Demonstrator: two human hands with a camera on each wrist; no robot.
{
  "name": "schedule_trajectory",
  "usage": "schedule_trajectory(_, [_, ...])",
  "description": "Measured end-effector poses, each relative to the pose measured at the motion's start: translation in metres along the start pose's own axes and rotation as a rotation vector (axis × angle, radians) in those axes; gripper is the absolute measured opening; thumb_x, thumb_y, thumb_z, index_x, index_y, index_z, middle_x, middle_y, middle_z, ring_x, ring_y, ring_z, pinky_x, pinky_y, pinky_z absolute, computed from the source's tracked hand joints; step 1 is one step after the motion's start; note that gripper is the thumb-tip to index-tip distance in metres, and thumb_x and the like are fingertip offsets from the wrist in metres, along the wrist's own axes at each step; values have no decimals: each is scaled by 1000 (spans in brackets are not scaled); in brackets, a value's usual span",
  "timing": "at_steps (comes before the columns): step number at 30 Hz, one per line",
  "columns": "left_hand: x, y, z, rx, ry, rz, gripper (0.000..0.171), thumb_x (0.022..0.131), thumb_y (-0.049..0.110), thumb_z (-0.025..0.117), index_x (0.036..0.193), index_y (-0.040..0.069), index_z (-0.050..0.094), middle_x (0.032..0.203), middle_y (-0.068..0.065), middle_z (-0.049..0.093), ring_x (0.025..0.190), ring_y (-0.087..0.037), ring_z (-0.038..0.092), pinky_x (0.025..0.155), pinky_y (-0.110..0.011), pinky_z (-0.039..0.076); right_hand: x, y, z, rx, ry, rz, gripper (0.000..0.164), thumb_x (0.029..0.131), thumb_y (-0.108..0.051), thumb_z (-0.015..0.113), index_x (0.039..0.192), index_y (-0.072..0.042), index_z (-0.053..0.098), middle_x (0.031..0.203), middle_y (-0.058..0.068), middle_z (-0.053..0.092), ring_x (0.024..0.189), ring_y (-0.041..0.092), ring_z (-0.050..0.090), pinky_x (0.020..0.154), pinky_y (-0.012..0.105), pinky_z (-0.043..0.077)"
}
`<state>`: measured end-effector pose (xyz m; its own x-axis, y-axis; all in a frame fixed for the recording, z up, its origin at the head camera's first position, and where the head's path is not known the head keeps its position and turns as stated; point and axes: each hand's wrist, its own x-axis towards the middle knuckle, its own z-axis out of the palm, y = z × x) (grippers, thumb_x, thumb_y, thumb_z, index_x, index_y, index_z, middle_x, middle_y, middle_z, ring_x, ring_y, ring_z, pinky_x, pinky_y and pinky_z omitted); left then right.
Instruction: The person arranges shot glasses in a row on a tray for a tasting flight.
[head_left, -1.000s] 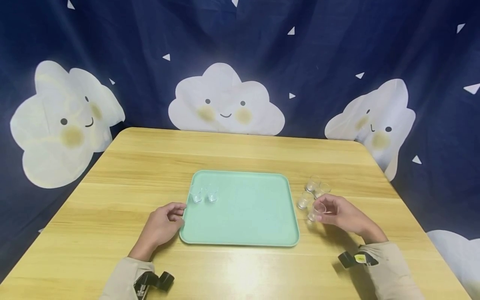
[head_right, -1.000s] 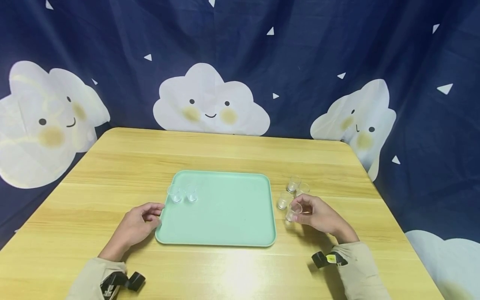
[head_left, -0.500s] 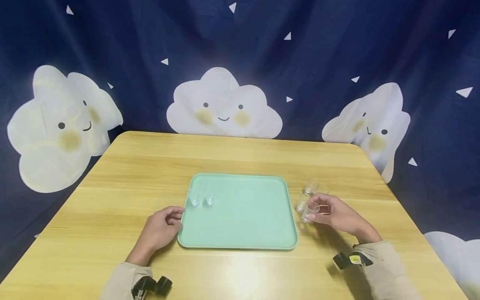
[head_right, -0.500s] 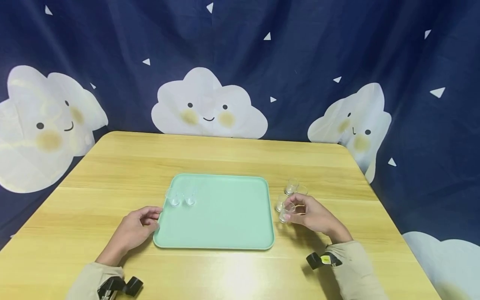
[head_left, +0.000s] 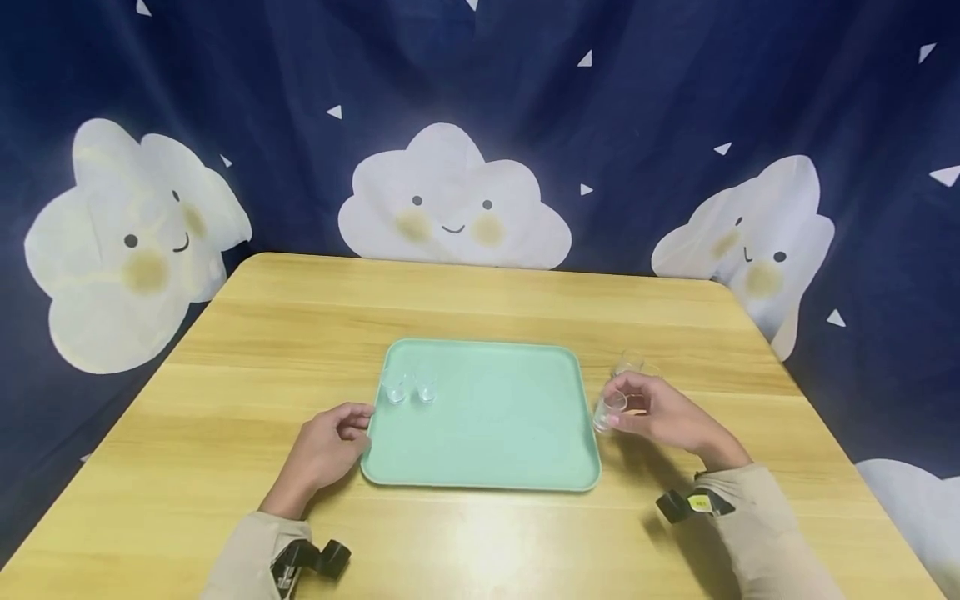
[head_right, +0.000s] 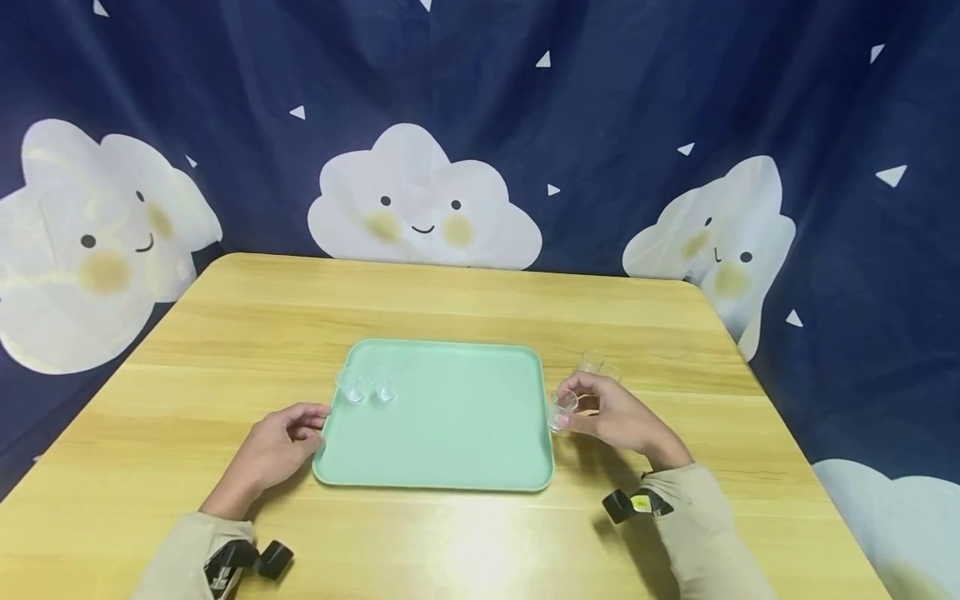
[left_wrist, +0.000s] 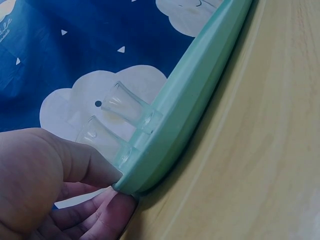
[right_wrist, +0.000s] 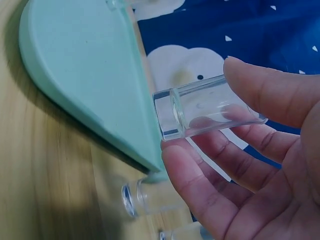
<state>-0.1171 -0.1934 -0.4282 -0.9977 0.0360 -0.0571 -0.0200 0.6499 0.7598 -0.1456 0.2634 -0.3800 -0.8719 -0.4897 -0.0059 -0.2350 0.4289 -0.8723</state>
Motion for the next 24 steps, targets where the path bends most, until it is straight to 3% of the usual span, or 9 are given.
schedule_trajectory(16, [1, 1, 1, -13, 0, -3, 36, 83, 5, 61, 119, 2, 65, 104, -7, 67, 86, -17, 60, 79, -34, 48, 17, -13, 9, 35, -23, 8, 29, 84, -4, 73, 106, 7, 58, 106, 20, 57, 97, 26, 62, 85, 34, 52])
schedule_trajectory(24, [1, 1, 1, -13, 1, -8, 36, 83, 4, 61, 119, 2, 65, 103, -7, 67, 86, -17, 60, 79, -34, 48, 30, -18, 16, 21, -42, -9, 29, 86, -6, 71, 108, 6, 57, 106, 15, 58, 101, 27, 61, 88, 37, 51])
